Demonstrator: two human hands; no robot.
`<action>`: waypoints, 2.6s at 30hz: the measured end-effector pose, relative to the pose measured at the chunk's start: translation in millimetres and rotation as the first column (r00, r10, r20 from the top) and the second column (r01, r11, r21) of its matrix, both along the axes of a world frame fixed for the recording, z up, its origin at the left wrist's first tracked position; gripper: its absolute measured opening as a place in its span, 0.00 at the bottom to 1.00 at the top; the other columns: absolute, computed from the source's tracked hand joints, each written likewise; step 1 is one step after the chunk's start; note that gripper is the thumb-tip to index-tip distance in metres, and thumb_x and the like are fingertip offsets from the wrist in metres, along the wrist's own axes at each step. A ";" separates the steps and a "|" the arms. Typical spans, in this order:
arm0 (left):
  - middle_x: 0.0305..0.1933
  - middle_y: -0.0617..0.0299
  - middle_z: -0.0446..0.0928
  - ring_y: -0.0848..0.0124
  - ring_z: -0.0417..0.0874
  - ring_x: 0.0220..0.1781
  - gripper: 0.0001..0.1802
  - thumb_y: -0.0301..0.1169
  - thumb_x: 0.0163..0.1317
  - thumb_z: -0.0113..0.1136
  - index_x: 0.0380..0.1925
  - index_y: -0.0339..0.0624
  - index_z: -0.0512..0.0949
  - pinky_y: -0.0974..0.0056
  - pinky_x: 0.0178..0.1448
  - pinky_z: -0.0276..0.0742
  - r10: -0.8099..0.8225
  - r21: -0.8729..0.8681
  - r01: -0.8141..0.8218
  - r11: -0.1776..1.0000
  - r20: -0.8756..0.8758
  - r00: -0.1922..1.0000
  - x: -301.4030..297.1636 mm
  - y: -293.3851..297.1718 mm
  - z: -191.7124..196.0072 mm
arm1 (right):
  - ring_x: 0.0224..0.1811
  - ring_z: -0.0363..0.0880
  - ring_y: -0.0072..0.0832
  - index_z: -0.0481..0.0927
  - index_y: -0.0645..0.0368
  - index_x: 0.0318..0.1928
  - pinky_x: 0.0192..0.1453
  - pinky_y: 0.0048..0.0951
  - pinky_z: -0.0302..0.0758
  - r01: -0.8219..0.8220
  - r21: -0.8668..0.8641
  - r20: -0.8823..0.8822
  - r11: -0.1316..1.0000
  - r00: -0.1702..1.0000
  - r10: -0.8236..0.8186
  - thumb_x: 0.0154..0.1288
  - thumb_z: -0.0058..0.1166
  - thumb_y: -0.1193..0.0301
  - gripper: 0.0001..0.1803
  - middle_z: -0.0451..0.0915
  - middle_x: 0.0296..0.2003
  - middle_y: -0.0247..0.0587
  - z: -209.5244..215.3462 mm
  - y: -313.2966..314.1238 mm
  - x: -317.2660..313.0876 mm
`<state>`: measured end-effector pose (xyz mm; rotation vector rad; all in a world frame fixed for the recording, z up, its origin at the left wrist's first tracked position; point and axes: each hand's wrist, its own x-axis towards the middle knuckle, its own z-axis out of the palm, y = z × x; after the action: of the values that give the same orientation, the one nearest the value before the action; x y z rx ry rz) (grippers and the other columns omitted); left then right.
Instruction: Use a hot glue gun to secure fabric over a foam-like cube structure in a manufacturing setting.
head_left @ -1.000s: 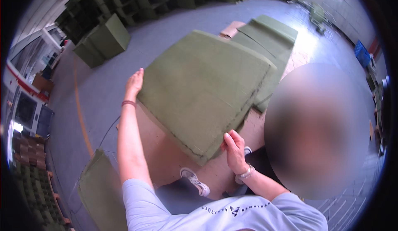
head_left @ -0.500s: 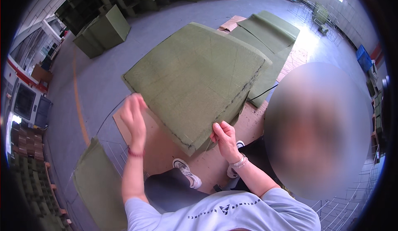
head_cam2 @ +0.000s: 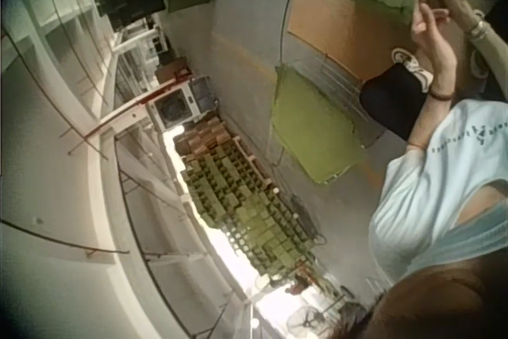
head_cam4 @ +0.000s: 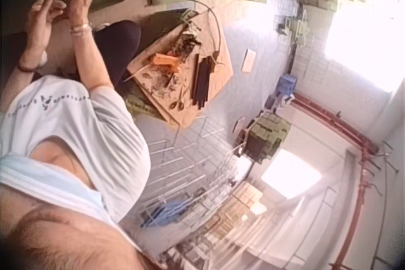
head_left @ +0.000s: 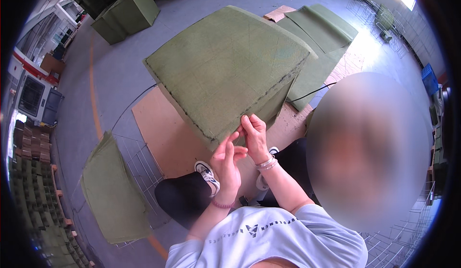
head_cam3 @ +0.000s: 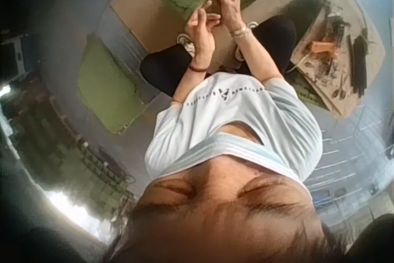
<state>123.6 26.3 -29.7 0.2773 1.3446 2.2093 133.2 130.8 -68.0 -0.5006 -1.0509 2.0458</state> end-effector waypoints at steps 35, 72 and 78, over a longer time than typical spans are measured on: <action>0.24 0.63 0.78 0.79 0.75 0.22 0.11 0.29 0.65 0.56 0.26 0.33 0.78 0.74 0.25 0.73 0.236 -0.034 -0.250 0.968 -0.233 0.943 -16.4 15.0 -18.1 | 0.15 0.61 0.12 0.69 0.57 0.28 0.14 0.15 0.58 -0.065 -0.062 0.056 0.996 0.996 0.069 0.70 0.49 0.68 0.12 0.69 0.20 0.28 15.3 -22.5 0.8; 0.23 0.63 0.78 0.81 0.72 0.17 0.13 0.33 0.64 0.59 0.25 0.35 0.78 0.75 0.23 0.65 0.170 -0.127 -0.199 0.972 -0.205 0.964 -25.6 -18.2 -13.3 | 0.27 0.70 0.12 0.77 0.64 0.31 0.31 0.18 0.67 -0.129 0.021 0.064 0.991 0.990 0.127 0.63 0.57 0.72 0.07 0.77 0.26 0.29 6.6 -38.4 -0.3; 0.20 0.64 0.76 0.80 0.72 0.17 0.14 0.33 0.64 0.60 0.23 0.35 0.77 0.75 0.22 0.66 0.198 -0.162 -0.241 0.957 -0.247 0.949 -28.0 -17.0 -11.5 | 0.27 0.70 0.13 0.77 0.64 0.31 0.31 0.18 0.67 -0.085 0.058 0.073 0.995 0.994 0.081 0.63 0.57 0.73 0.07 0.77 0.25 0.30 3.3 -38.2 -6.4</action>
<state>95.6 9.3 -41.1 0.3322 1.7779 2.2595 126.8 92.6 -64.7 -0.5088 -1.1905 2.0751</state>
